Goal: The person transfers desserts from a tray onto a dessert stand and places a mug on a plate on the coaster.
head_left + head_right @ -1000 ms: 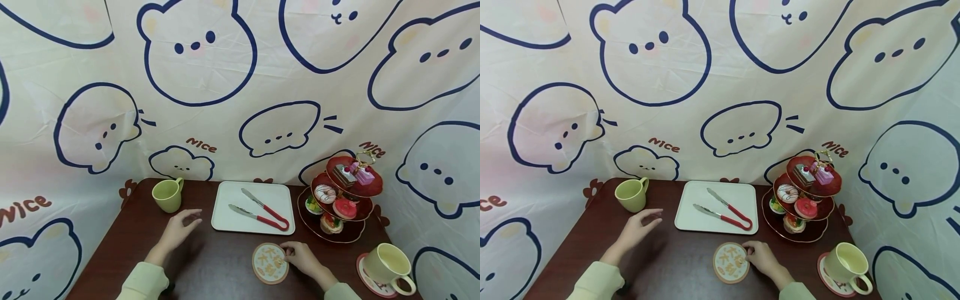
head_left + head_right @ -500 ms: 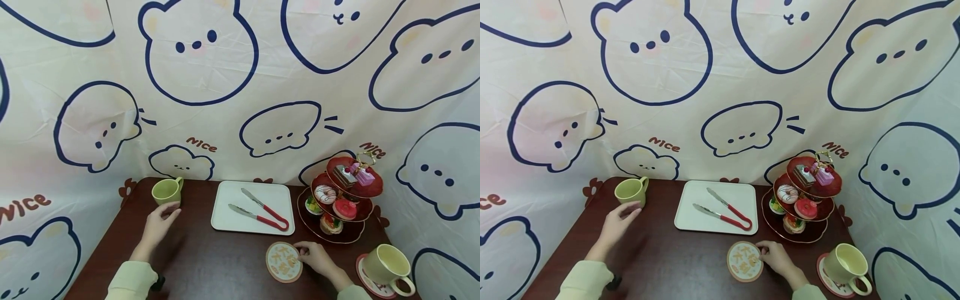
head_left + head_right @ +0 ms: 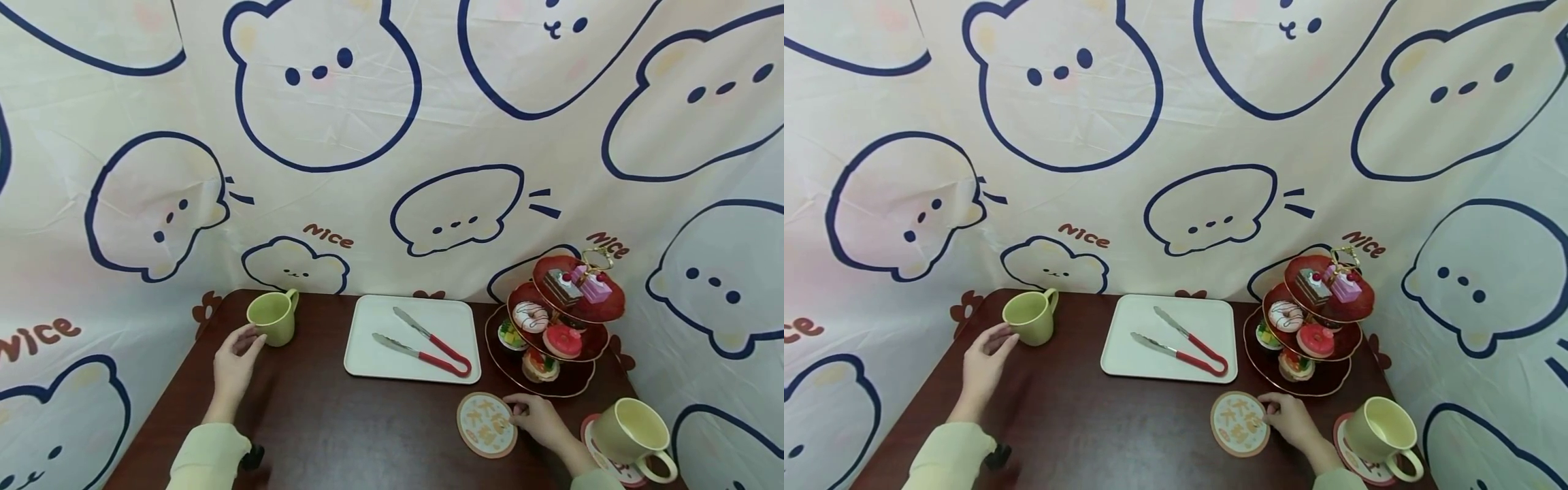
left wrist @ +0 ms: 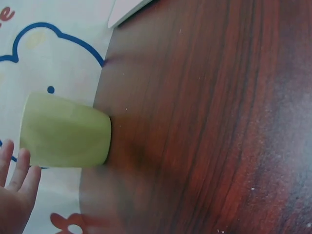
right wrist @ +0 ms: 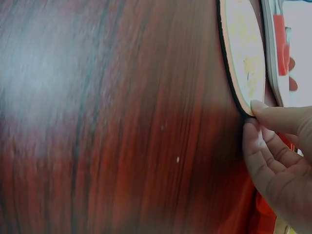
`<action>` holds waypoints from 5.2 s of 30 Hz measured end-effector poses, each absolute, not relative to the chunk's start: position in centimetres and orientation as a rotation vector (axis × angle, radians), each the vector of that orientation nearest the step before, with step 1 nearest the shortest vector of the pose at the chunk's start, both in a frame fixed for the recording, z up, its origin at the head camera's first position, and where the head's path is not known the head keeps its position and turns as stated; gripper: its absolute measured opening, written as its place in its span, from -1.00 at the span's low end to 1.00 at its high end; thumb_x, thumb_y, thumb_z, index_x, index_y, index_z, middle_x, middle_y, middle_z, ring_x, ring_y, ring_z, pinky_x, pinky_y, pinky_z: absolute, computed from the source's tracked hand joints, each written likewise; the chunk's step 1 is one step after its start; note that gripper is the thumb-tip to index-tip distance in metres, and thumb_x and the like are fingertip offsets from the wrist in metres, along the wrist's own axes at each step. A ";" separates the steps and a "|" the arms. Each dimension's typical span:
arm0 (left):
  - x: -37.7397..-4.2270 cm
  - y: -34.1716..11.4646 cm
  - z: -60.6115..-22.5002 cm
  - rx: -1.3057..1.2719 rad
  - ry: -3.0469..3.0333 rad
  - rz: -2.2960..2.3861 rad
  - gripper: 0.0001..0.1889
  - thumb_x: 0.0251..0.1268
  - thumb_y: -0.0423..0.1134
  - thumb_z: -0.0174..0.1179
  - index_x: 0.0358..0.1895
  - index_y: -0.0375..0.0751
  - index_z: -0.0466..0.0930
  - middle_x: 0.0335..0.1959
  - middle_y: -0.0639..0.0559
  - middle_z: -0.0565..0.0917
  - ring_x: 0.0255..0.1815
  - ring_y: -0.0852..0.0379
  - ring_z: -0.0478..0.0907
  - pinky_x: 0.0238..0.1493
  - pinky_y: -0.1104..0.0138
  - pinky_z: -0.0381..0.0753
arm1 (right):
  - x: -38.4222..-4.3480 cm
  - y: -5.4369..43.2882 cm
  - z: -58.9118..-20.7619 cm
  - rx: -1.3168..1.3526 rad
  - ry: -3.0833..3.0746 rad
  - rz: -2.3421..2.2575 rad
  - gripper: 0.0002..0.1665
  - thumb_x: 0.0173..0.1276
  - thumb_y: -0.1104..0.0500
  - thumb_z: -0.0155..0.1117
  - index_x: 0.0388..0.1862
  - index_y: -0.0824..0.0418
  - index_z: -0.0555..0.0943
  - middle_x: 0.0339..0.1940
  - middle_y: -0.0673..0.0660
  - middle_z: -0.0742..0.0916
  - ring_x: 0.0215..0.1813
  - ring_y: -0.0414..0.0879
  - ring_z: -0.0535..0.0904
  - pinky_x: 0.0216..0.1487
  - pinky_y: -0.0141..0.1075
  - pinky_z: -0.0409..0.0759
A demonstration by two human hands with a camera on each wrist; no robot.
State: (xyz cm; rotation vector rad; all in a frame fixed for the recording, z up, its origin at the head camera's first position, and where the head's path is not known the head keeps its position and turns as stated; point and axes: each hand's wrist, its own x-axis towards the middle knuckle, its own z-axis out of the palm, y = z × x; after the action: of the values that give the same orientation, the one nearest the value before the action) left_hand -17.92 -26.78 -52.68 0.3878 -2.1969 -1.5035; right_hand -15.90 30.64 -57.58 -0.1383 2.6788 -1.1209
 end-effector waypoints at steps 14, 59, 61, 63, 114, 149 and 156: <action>-19.9 -27.5 -53.6 0.611 -2.160 -1.626 -0.18 0.41 -0.16 0.34 0.61 -0.27 0.11 0.49 -0.31 0.32 0.46 -0.27 0.33 0.32 0.15 0.49 | -15.6 31.8 -57.3 0.058 2.738 -1.056 -0.67 0.25 0.43 0.42 0.02 0.37 0.71 -0.43 0.00 0.60 -0.39 -0.12 0.53 -0.41 -0.28 0.50; -24.2 -25.9 -54.1 0.586 -2.224 -1.624 0.14 0.16 -0.37 0.50 0.62 -0.34 -0.22 0.53 -0.45 0.10 0.53 -0.38 0.09 0.53 -0.17 0.07 | -14.6 33.5 -57.1 0.087 2.845 -0.961 -0.63 0.32 0.46 0.22 0.09 0.38 0.69 -0.51 0.00 0.56 -0.58 -0.10 0.42 -0.53 -0.31 0.38; -24.2 -25.9 -54.1 0.586 -2.226 -1.613 0.12 0.15 -0.37 0.50 0.60 -0.35 -0.18 0.51 -0.45 0.13 0.51 -0.38 0.12 0.52 -0.17 0.10 | -14.5 33.5 -57.2 0.093 2.839 -0.965 -0.63 0.33 0.45 0.23 0.11 0.35 0.70 -0.50 0.00 0.57 -0.58 -0.10 0.43 -0.55 -0.32 0.38; -24.2 -25.9 -54.2 0.591 -2.231 -1.602 0.12 0.14 -0.36 0.51 0.60 -0.35 -0.17 0.50 -0.45 0.15 0.50 -0.38 0.14 0.51 -0.18 0.12 | -14.5 33.5 -57.3 0.103 2.832 -0.964 -0.63 0.34 0.45 0.24 0.11 0.32 0.71 -0.49 -0.01 0.59 -0.58 -0.11 0.45 -0.56 -0.33 0.39; -21.7 -26.4 -49.9 0.469 -2.326 -1.558 0.13 0.08 -0.16 0.60 0.62 -0.23 0.00 0.49 -0.33 0.30 0.45 -0.26 0.27 0.41 -0.17 0.31 | -14.7 33.3 -54.2 -0.121 2.765 -0.973 -0.67 0.28 0.36 0.44 0.04 0.34 0.73 -0.26 0.04 0.70 -0.25 -0.09 0.65 -0.30 -0.26 0.64; -18.6 -20.9 -45.8 0.075 -2.497 -1.638 0.08 0.01 -0.17 0.63 0.57 -0.24 0.12 0.42 -0.25 0.37 0.38 -0.17 0.33 0.36 -0.08 0.32 | -16.1 30.1 -46.8 -0.520 2.803 -1.058 -0.56 0.40 0.23 0.40 0.21 0.34 0.65 0.01 0.20 0.75 -0.05 -0.02 0.72 -0.06 -0.19 0.73; -17.8 -19.1 -45.6 -0.078 -2.484 -1.694 0.03 -0.04 -0.23 0.65 0.52 -0.21 0.22 0.36 -0.21 0.47 0.32 -0.13 0.42 0.28 -0.02 0.41 | -16.0 29.2 -45.7 -0.591 2.782 -1.113 -0.54 0.42 0.23 0.39 0.25 0.34 0.62 0.01 0.19 0.75 -0.05 -0.03 0.72 -0.03 -0.12 0.73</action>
State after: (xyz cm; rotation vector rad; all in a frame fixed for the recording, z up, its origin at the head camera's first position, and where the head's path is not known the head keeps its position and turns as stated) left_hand -17.83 -19.14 -45.60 -0.0776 -2.4843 -1.6937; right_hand -16.04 29.20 -45.72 -0.5913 2.7822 -1.1126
